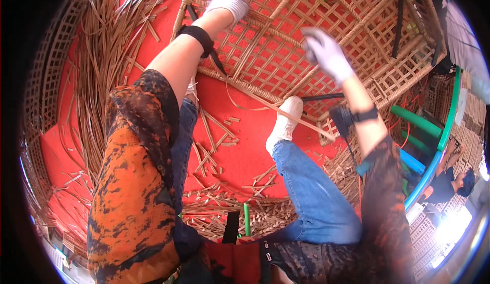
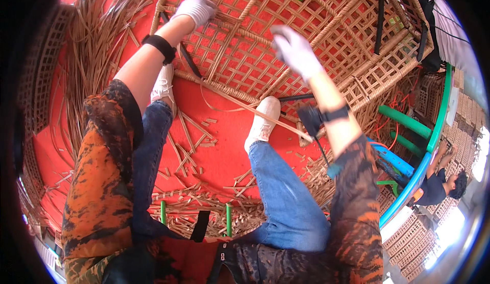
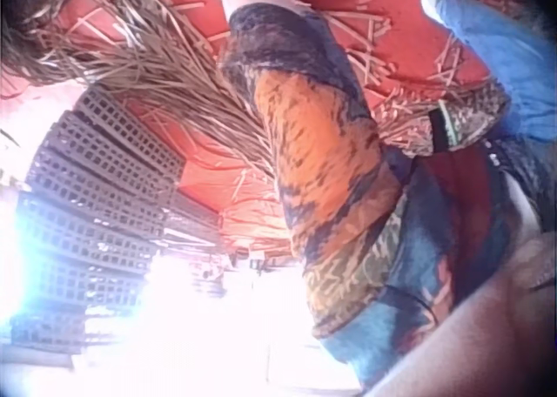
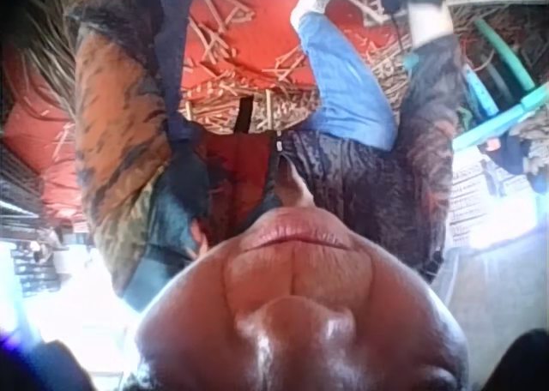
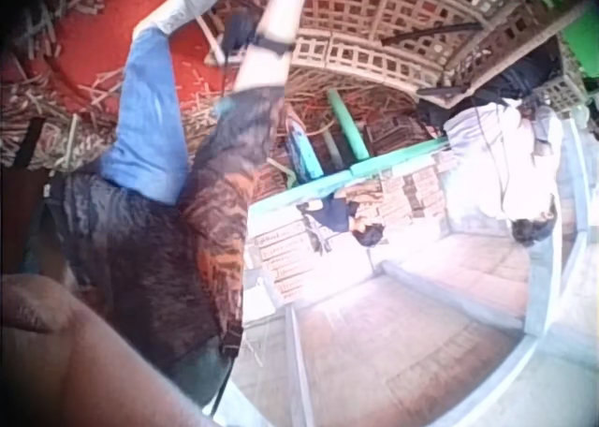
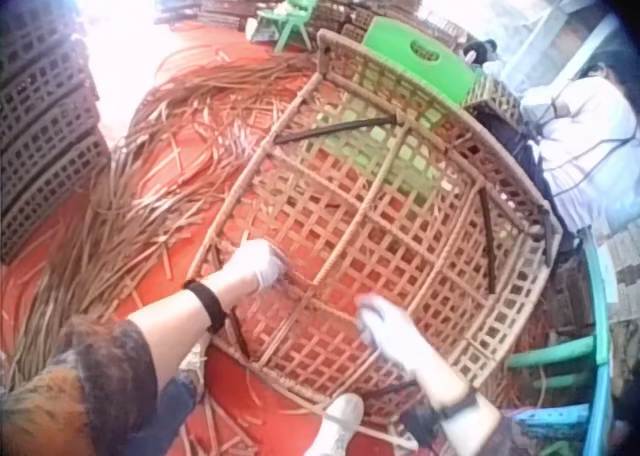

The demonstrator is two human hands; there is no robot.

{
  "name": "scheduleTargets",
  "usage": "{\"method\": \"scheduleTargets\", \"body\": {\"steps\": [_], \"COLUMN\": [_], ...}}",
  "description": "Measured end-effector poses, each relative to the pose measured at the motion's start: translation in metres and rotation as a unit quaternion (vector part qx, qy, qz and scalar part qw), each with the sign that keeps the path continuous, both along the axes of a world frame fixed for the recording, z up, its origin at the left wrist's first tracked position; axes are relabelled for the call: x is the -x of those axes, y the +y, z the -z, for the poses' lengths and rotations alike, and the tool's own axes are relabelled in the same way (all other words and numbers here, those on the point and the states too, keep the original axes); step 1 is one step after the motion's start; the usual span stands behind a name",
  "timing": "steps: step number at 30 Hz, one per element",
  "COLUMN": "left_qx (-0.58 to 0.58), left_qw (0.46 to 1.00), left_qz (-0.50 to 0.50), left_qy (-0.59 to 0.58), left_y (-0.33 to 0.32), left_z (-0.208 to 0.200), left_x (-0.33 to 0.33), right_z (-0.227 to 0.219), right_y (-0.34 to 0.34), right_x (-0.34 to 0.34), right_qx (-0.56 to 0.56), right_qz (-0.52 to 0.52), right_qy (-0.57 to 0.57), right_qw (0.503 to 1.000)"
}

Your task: Weaving rattan or plastic strips around a furniture frame.

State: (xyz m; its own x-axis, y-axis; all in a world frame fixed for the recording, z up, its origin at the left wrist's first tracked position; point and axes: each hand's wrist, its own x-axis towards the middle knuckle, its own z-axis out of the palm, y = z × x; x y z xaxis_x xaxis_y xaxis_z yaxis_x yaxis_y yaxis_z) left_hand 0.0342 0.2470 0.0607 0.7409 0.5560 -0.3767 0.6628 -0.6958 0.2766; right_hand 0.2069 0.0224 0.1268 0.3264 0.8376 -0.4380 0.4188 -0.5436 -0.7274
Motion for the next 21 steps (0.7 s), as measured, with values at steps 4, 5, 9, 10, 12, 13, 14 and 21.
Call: {"method": "scheduleTargets", "body": {"steps": [4,5,9,10,12,13,14,21], "left_qx": [0.072,0.09,0.017,0.021,0.016,0.027,0.049,-0.111], "left_qw": [0.982,0.982,0.989,0.989,0.989,0.99,0.992,0.987], "left_qz": [-0.172,-0.169,-0.145,-0.145,-0.148,-0.135,-0.117,-0.083], "left_qy": [-0.008,-0.004,0.013,0.008,0.014,0.027,0.01,-0.083], "left_y": [-0.003,-0.006,-0.018,-0.017,-0.017,-0.015,-0.013,-0.02], "left_z": [-0.015,-0.026,-0.031,-0.031,-0.028,-0.031,-0.035,-0.035], "left_x": [0.001,0.005,0.002,-0.001,0.002,-0.002,0.003,0.016], "right_z": [0.026,0.03,0.046,0.051,0.052,0.051,0.053,0.016], "right_y": [0.066,0.072,0.073,0.072,0.083,0.093,0.094,0.061], "right_x": [0.009,0.012,0.019,0.02,0.027,0.02,0.022,0.055], "right_qx": [-0.002,-0.004,-0.016,-0.009,0.052,0.076,0.103,0.125], "right_qz": [0.088,0.086,0.069,0.045,0.065,0.003,-0.059,-0.223], "right_qy": [0.179,0.242,0.389,0.451,0.399,0.302,0.211,-0.372], "right_qw": [0.98,0.966,0.919,0.891,0.913,0.95,0.97,0.892]}}
